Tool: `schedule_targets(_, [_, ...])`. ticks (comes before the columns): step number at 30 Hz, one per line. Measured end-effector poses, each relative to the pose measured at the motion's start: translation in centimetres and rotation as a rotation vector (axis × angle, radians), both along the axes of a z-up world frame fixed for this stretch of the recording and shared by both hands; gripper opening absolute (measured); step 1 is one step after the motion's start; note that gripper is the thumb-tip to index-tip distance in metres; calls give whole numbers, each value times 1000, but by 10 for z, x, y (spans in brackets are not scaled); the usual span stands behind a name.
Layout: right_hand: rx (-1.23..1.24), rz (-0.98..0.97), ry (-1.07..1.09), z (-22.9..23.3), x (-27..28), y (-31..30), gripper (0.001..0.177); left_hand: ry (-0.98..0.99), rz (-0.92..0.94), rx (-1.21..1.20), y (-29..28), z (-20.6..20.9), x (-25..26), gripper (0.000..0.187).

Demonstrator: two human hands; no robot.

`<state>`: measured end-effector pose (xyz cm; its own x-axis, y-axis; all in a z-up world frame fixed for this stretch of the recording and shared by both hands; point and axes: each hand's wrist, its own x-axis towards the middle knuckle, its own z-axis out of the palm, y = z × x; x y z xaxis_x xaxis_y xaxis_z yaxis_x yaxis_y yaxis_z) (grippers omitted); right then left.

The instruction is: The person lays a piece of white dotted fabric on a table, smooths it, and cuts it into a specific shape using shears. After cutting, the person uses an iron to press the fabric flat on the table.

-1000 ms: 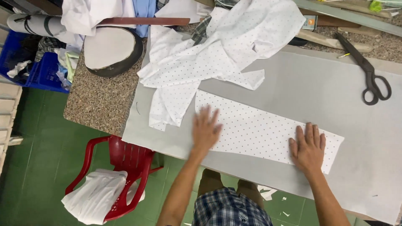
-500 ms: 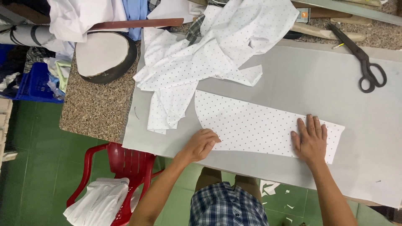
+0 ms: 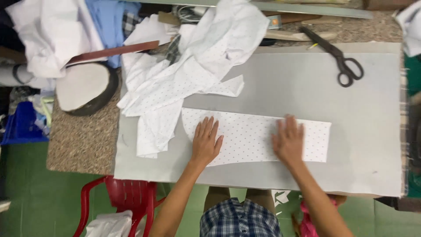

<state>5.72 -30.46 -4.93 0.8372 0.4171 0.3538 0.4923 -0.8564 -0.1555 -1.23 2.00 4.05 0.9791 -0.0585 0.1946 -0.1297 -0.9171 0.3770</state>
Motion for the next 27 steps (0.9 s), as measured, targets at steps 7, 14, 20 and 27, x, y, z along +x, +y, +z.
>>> schedule_targets(7, [182,141,39,2,-12,89,52,359,175,92,-75,-38,34,68])
schedule_targets(14, [-143,-72,381,-8,20,-59,60,540,266,172,-81,-28,38,72])
schedule_targets(20, [-168,-475,219,-1,30,-194,63,461,266,212,-77,-55,31,74])
schedule_targets(27, [58,-140,108,10,20,-148,21,433,63,88,-146,-34,42,75])
